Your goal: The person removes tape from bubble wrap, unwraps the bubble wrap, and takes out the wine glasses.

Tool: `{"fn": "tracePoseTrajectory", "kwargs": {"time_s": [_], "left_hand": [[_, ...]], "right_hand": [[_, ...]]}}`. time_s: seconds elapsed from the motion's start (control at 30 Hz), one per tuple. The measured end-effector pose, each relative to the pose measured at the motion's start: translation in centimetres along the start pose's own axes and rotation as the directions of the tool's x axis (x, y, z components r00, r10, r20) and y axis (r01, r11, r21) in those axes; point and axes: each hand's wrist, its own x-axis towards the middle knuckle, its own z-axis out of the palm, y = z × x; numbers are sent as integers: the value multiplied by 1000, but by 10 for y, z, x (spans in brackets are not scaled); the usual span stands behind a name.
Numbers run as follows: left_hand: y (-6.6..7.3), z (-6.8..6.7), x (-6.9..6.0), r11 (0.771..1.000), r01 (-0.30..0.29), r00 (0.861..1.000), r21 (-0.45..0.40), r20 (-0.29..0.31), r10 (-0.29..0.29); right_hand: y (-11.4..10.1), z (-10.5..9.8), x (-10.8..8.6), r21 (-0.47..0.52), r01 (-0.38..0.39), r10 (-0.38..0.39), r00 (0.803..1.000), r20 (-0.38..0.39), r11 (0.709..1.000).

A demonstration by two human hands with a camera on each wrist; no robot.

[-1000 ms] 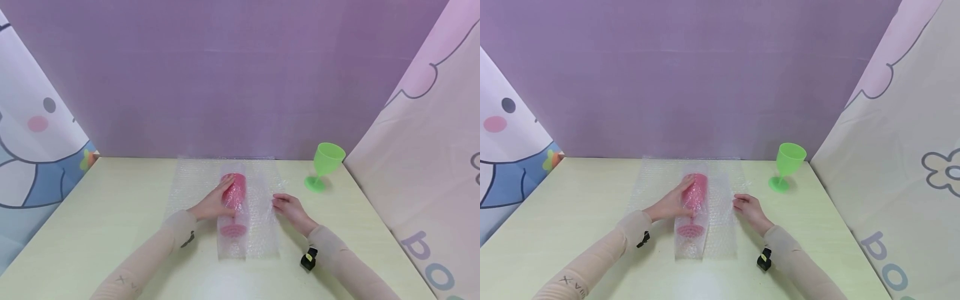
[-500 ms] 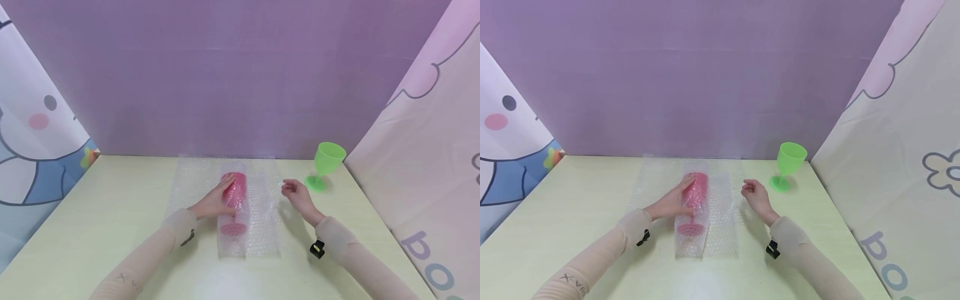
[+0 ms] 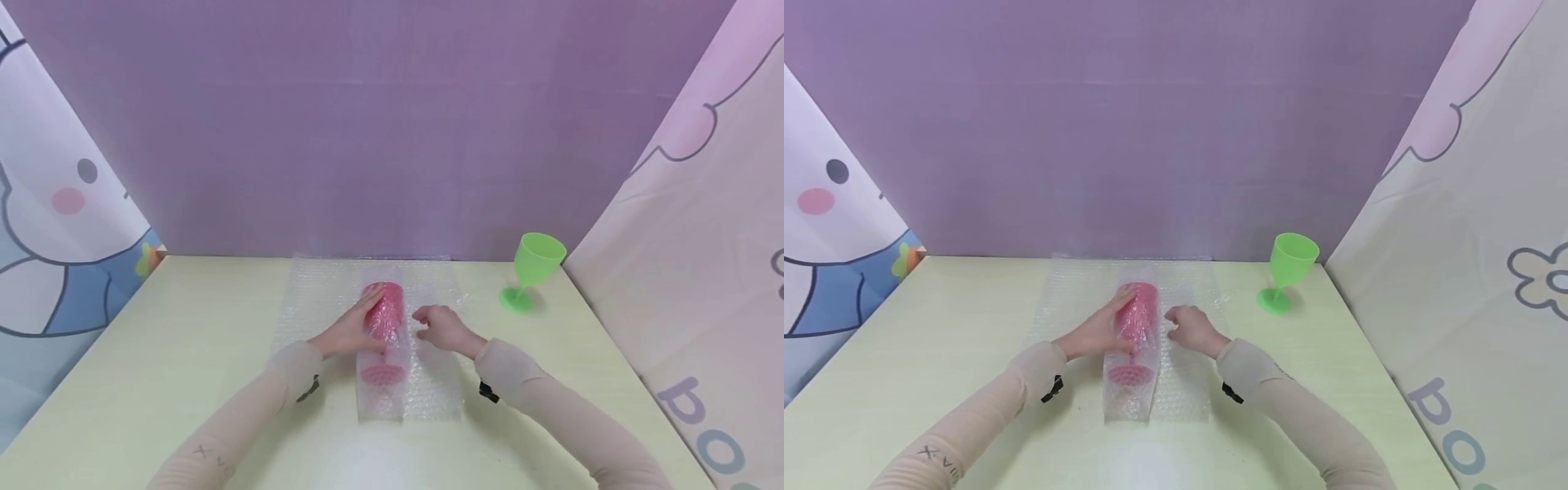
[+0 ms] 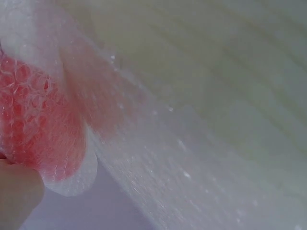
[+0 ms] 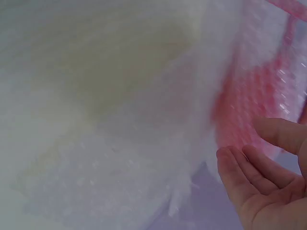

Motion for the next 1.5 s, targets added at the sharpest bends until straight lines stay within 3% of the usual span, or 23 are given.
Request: {"fn": "tracePoseTrajectory", "kwargs": {"time_s": [0.2, 0.37, 0.47, 0.7, 0.93, 1.23, 1.5], "left_hand": [[-2, 1, 0, 1000, -14, 1000, -3, -3, 14], [-1, 1, 0, 1000, -5, 1000, 6, -9, 5], [-1, 0, -1, 1000, 3, 1000, 0, -8, -3], [-1, 0, -2, 1000, 18, 1000, 11, -1, -18], [-6, -4, -3, 998, 8, 1000, 55, -15, -7], [-10, -11, -13, 1000, 14, 1000, 3, -2, -14], [-14, -17, -18, 1000, 17, 1000, 15, -9, -17]], "right_hand": [[12, 19, 5, 151, 3, -4, 1000, 12, 989], [28, 28, 5, 313, 14, -17, 1000, 7, 950], [34, 32, 3, 360, -8, 5, 1000, 7, 933], [42, 42, -2, 349, 23, -8, 999, -44, 937], [44, 38, -1, 344, 20, -12, 1000, -24, 939], [42, 34, 1, 312, 26, -25, 1000, -7, 950], [43, 36, 0, 302, 50, -51, 999, -4, 952]]}}
